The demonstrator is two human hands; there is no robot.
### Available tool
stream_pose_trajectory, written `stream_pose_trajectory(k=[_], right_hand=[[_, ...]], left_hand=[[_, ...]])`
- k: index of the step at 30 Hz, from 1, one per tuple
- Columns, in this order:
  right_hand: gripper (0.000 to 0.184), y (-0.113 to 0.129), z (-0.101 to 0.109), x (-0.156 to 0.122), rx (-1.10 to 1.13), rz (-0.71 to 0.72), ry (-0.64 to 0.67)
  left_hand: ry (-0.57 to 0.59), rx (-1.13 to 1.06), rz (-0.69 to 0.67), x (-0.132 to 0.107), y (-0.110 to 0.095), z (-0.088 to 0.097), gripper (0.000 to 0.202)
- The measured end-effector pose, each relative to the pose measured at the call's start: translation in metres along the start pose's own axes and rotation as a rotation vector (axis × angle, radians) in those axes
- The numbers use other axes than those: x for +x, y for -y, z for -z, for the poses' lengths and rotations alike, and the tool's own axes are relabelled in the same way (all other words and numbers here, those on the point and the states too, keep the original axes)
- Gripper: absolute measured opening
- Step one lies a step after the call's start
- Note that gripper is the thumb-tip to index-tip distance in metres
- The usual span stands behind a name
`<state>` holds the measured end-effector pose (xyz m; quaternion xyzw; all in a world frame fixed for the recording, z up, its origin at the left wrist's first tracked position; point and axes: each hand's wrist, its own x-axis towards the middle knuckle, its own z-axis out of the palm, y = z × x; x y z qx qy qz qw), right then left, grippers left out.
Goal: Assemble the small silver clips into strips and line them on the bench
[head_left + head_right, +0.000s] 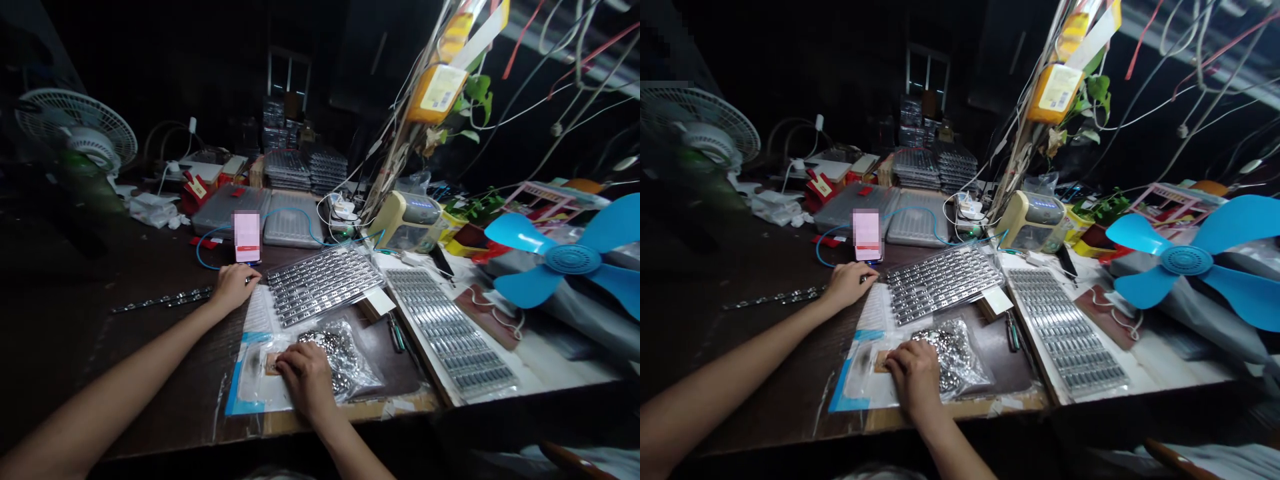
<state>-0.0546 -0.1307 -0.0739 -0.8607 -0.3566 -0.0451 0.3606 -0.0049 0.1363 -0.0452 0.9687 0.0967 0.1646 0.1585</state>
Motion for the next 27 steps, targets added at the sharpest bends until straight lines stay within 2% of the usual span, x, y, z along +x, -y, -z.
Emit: stream_pose_trajectory(k=[2, 5, 7, 9, 12, 16, 18, 21, 24, 27], right_hand=[[0.005, 0.0, -0.001, -0.001, -0.016, 0.009, -0.011], [0.004, 0.001, -0.003, -0.002, -0.059, 0.023, -0.009], [0.006, 0.002, -0.001, -0.001, -0.093, 0.027, -0.009], [0.017, 0.0, 0.006, -0.002, -0.146, 0.023, -0.029], [0.037, -0.01, 0.026, -0.006, -0.295, -0.003, -0.022], [0.049, -0.03, 0.043, -0.018, -0.452, -0.062, 0.048], [0.038, -0.035, 0.041, -0.021, -0.432, -0.065, 0.048], [0.014, -0.037, 0.032, -0.02, -0.317, -0.062, -0.002], [0.012, -0.035, 0.023, -0.014, -0.225, -0.046, -0.073], [0.015, -0.035, 0.02, -0.01, -0.181, -0.022, -0.158]], left_hand=[[0.017, -0.027, -0.013, 0.019, -0.015, -0.012, 0.02], [0.026, -0.058, -0.001, 0.034, -0.024, -0.022, 0.017], [0.021, -0.083, 0.02, 0.036, -0.024, -0.021, 0.018], [0.006, -0.111, 0.046, 0.029, -0.02, -0.013, 0.021], [0.006, -0.199, 0.059, 0.004, -0.015, 0.003, 0.027], [0.149, -0.643, 0.109, -0.049, -0.016, 0.016, 0.039], [0.205, -0.753, 0.159, -0.076, -0.023, 0.016, 0.038], [0.22, -0.749, 0.145, -0.108, -0.04, 0.01, 0.029], [0.193, -0.684, 0.099, -0.127, -0.06, -0.002, 0.018], [0.146, -0.619, 0.052, -0.134, -0.073, -0.012, 0.015]])
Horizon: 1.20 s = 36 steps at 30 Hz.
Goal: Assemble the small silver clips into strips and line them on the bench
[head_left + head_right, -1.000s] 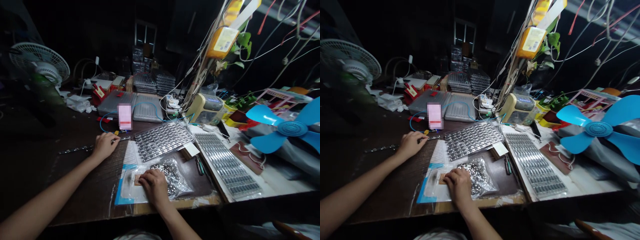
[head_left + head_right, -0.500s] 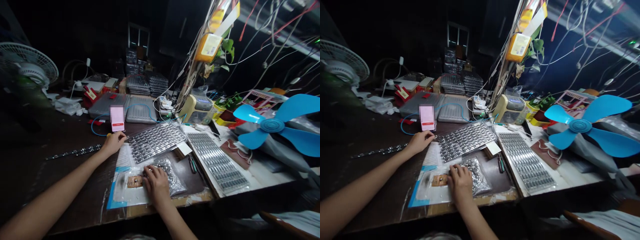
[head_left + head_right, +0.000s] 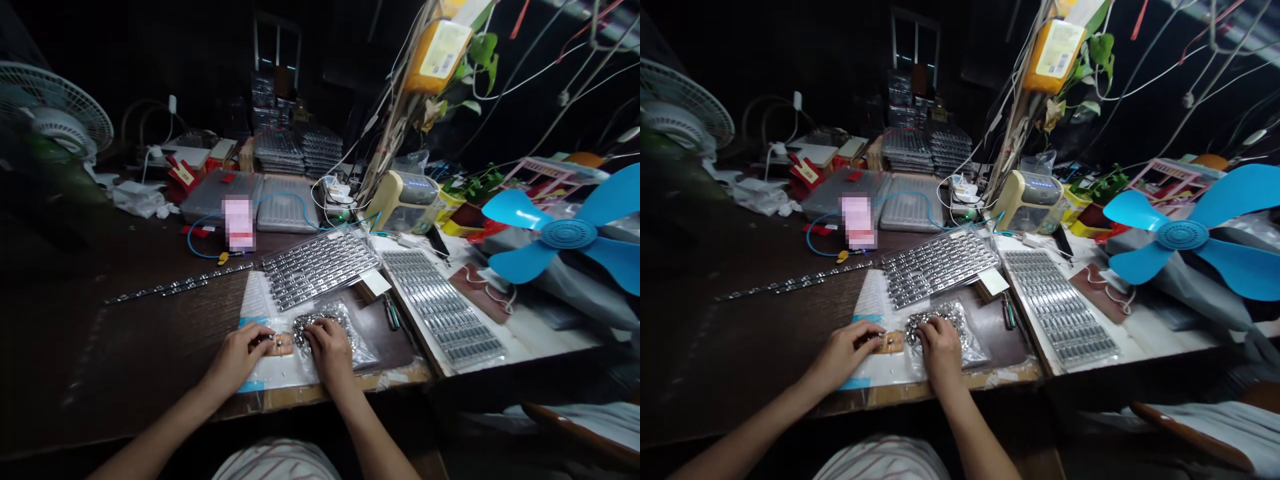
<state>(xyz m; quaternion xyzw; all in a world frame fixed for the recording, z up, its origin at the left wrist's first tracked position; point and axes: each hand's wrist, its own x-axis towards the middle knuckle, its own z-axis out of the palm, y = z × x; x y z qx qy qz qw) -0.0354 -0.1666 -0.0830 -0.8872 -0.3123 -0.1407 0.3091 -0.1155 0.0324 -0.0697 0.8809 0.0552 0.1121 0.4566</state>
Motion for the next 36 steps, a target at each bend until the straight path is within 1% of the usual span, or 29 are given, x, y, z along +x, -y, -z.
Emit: stream_pose_trajectory(k=[2, 4, 10, 16, 21, 24, 26, 29, 33, 36], right_hand=[[0.017, 0.0, 0.001, 0.0, 0.026, 0.001, -0.043], [0.019, -0.001, 0.002, 0.0, 0.054, -0.008, -0.059], [0.017, 0.0, 0.005, 0.0, 0.15, -0.039, -0.022], [0.02, -0.001, 0.006, 0.002, 0.185, -0.046, -0.045], [0.014, -0.001, 0.009, 0.002, 0.219, -0.033, -0.032], [0.01, 0.009, 0.008, 0.003, 0.204, -0.02, 0.01], [0.006, 0.019, 0.003, 0.005, 0.178, -0.007, 0.068], [0.008, 0.035, -0.007, 0.008, 0.115, 0.022, 0.121], [0.003, 0.043, -0.017, 0.008, 0.052, 0.062, 0.125], [0.009, 0.042, -0.018, 0.007, 0.028, 0.071, 0.132]], left_hand=[[-0.008, 0.03, -0.043, -0.001, -0.001, -0.006, 0.016], [-0.007, 0.06, -0.067, -0.002, -0.002, -0.009, 0.017], [-0.019, 0.183, -0.098, -0.006, -0.004, -0.014, 0.017], [-0.024, 0.242, -0.111, -0.006, -0.007, -0.016, 0.016], [-0.01, 0.235, -0.118, -0.006, -0.008, -0.016, 0.015], [-0.038, 0.165, -0.114, -0.005, -0.005, -0.015, 0.017], [-0.097, 0.088, -0.101, -0.004, -0.002, -0.015, 0.018], [-0.181, 0.029, -0.073, -0.002, 0.003, -0.014, 0.017], [-0.186, 0.013, -0.077, -0.002, 0.007, -0.013, 0.016], [-0.18, 0.025, -0.081, -0.002, 0.008, -0.014, 0.017]])
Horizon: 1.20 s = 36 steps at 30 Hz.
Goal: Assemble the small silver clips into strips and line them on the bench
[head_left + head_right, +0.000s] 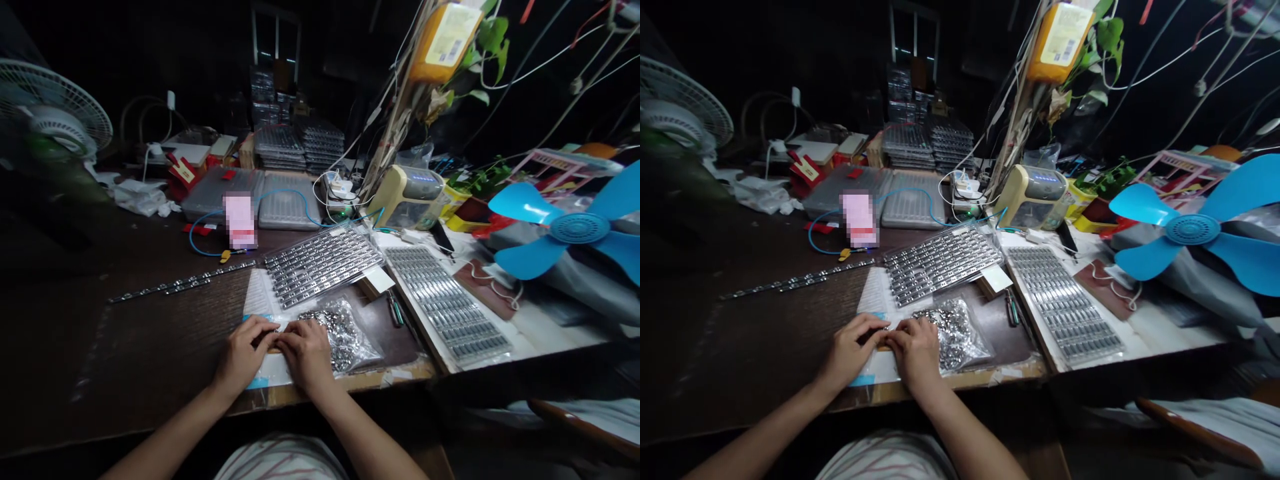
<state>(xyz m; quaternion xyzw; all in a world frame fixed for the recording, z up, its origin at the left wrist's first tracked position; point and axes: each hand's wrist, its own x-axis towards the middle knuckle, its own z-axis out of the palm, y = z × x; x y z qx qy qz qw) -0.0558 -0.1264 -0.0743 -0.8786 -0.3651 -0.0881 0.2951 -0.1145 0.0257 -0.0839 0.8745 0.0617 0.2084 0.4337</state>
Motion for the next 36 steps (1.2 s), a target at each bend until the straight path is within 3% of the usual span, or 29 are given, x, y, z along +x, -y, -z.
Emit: stream_pose_trajectory(k=[10, 14, 17, 20, 24, 30, 36], right_hand=[[0.015, -0.001, 0.007, -0.002, 0.018, -0.02, 0.031], [0.027, -0.015, 0.018, -0.002, -0.061, -0.05, -0.008], [0.036, -0.028, 0.027, -0.003, -0.14, -0.006, 0.038], [0.024, -0.038, 0.03, -0.007, -0.143, 0.009, 0.077], [0.008, -0.043, 0.028, -0.01, -0.098, -0.048, 0.025], [0.008, -0.044, 0.022, -0.01, -0.075, -0.078, -0.126], [0.012, -0.049, 0.021, -0.014, 0.049, -0.109, -0.165]], left_hand=[[0.005, 0.027, 0.0, 0.0, -0.003, 0.0, 0.016], [0.008, 0.02, 0.01, -0.001, -0.002, -0.001, 0.016], [0.019, 0.012, 0.015, 0.001, -0.002, 0.0, 0.016], [0.026, -0.002, 0.037, 0.005, -0.004, 0.003, 0.017], [0.035, -0.007, 0.049, 0.016, -0.011, 0.006, 0.016], [0.147, 0.041, -0.038, 0.015, -0.022, -0.007, 0.015], [0.19, 0.125, -0.128, 0.005, -0.024, -0.016, 0.012]])
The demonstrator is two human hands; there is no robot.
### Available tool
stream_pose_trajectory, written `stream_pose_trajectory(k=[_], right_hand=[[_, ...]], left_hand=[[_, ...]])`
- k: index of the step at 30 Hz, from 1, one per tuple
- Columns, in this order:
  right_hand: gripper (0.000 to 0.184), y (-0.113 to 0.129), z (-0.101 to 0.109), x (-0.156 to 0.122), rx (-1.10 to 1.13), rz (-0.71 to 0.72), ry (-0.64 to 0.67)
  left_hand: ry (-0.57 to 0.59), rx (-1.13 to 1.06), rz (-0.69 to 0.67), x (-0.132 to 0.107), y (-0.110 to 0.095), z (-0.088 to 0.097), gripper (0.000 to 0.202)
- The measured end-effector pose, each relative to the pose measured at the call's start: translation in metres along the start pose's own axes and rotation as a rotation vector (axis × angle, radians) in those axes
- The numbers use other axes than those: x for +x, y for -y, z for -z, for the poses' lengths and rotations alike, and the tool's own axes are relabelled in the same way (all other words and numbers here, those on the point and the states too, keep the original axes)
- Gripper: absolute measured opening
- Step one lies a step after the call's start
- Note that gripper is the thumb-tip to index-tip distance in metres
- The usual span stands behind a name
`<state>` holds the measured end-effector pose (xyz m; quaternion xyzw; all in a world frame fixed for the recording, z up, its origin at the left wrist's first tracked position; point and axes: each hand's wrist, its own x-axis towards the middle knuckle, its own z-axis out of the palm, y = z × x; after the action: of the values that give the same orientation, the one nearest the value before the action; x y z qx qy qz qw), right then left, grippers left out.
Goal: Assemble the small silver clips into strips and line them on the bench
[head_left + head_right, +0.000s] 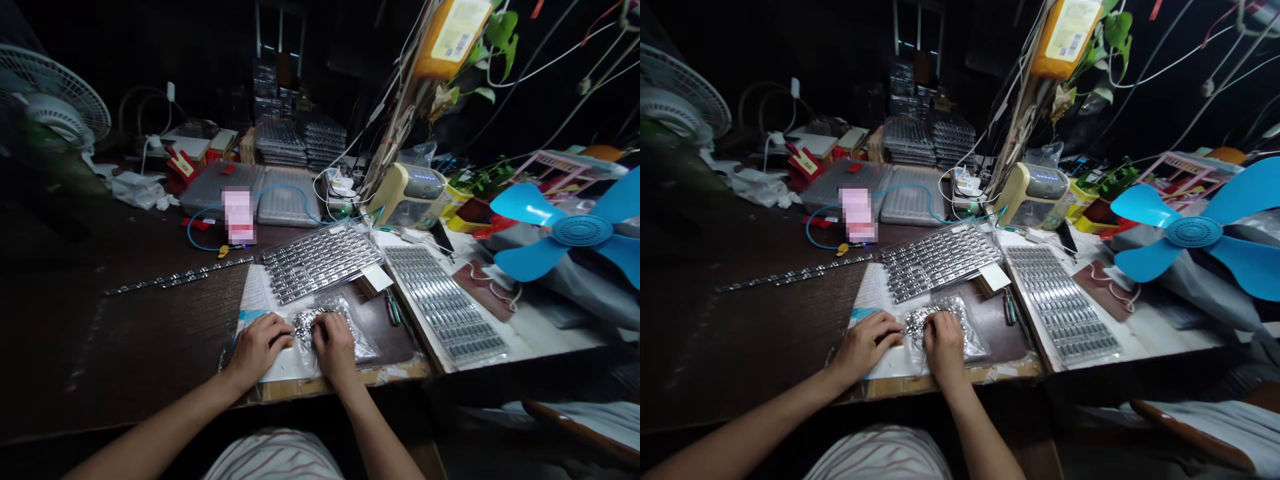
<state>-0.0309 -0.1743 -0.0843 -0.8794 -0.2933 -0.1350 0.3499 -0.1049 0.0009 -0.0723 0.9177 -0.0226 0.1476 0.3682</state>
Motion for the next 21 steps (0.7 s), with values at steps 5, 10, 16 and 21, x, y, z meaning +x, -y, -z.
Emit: stream_pose_trajectory(k=[5, 10, 16, 21], right_hand=[[0.012, -0.001, 0.001, 0.001, 0.074, 0.024, -0.004], [0.016, -0.001, 0.001, 0.001, 0.106, 0.047, -0.014], [0.014, 0.003, 0.004, 0.002, 0.153, 0.044, -0.03], [0.003, 0.022, -0.003, -0.001, 0.148, 0.059, 0.068]], left_hand=[[0.018, 0.031, -0.02, 0.0, 0.001, -0.001, 0.01], [0.047, 0.02, -0.013, 0.001, 0.003, -0.002, 0.009], [0.029, -0.063, -0.025, 0.0, 0.001, -0.002, 0.011], [-0.199, 0.01, 0.066, 0.036, 0.04, 0.042, 0.014]])
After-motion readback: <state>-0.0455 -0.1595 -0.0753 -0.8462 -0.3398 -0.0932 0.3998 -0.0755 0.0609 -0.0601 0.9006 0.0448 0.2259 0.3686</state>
